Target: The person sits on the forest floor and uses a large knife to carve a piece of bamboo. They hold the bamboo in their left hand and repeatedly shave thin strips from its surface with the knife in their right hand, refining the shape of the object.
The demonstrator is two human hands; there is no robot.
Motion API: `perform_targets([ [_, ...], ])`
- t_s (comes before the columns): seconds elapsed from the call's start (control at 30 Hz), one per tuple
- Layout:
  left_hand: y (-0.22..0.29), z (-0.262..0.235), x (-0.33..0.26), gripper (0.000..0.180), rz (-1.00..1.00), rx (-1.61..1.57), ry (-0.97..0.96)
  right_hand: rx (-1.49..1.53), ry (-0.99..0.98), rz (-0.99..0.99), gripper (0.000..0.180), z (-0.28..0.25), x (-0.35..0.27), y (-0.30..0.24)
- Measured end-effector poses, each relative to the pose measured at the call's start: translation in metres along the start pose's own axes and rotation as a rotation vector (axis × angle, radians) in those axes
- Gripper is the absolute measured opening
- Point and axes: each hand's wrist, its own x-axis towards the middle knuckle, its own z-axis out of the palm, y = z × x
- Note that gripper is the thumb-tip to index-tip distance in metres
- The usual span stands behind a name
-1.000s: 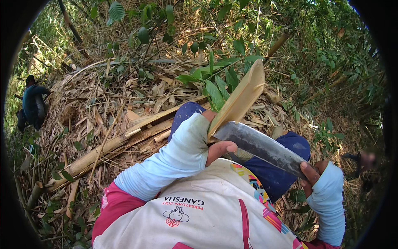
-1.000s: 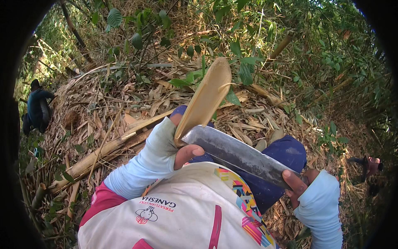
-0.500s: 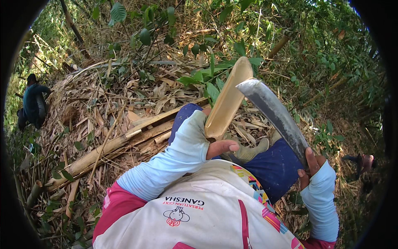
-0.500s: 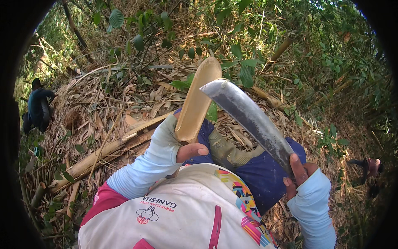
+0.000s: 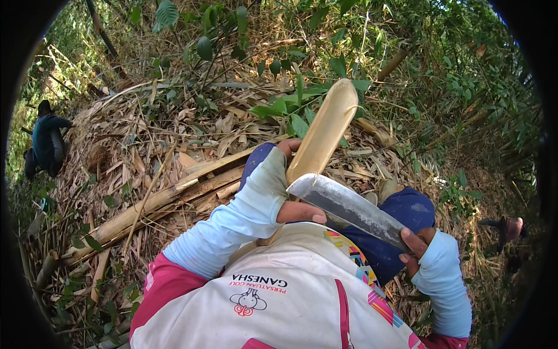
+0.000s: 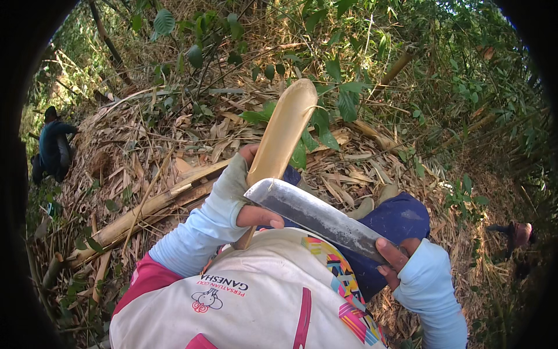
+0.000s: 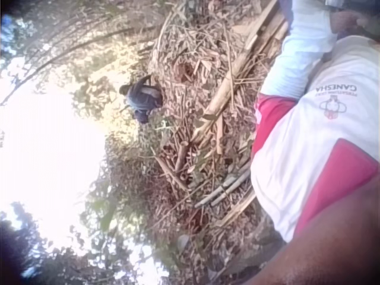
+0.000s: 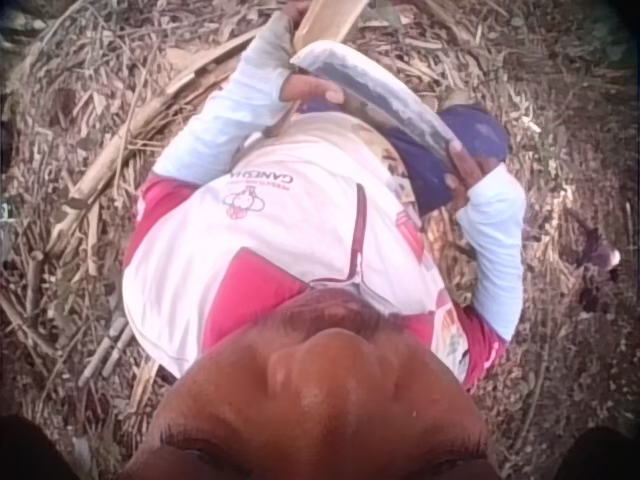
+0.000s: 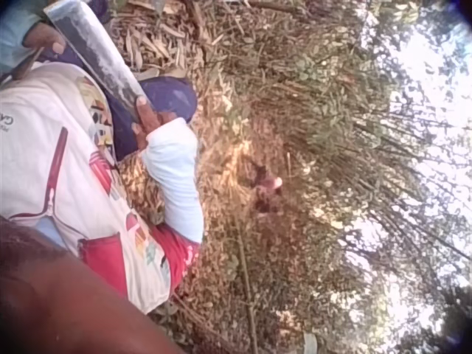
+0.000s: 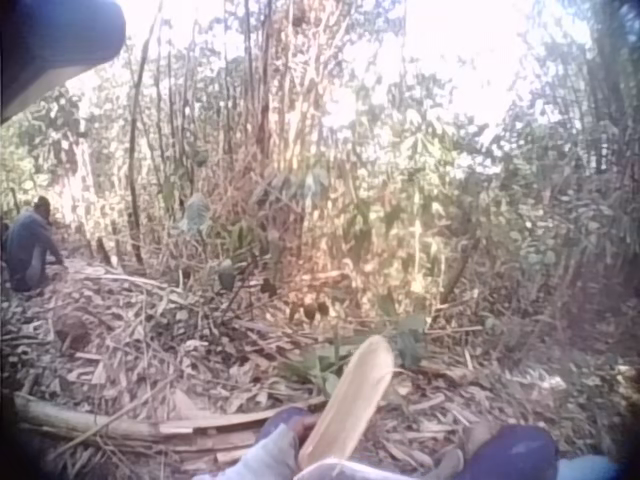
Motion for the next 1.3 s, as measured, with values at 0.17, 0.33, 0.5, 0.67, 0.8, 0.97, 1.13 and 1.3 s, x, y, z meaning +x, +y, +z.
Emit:
perform_targets([
  [0.17,-0.011,-0.01,0.0,0.117,0.051,0.009,-0.074,-0.053,-0.027,-0.001,0.066,0.006,0.004,0.0],
  [0.33,-0.009,-0.013,0.0,0.113,0.033,-0.053,-0.098,-0.017,-0.049,-0.027,0.074,0.006,0.009,0.0],
  [0.5,0.003,-0.01,-0.004,0.099,0.02,-0.053,-0.126,-0.082,-0.018,-0.01,0.068,0.007,0.009,0.0],
  [0.67,0.005,-0.011,-0.004,0.091,0.076,-0.004,-0.134,-0.092,-0.021,-0.012,0.077,0.002,0.01,-0.003],
  [0.8,0.002,-0.008,-0.004,0.084,0.015,-0.1,-0.102,-0.148,-0.007,-0.011,0.082,-0.002,0.011,-0.007],
  [0.97,0.005,-0.008,-0.002,0.08,-0.033,-0.068,-0.114,-0.151,0.003,-0.017,0.083,-0.001,0.01,-0.006],
  [1.13,-0.002,-0.006,-0.005,0.082,0.023,-0.161,-0.089,-0.104,0.006,-0.018,0.083,-0.001,0.009,-0.005],
  [1.3,0.004,-0.01,-0.008,0.08,-0.003,-0.036,-0.13,-0.096,-0.017,-0.014,0.082,-0.001,0.007,-0.006],
])
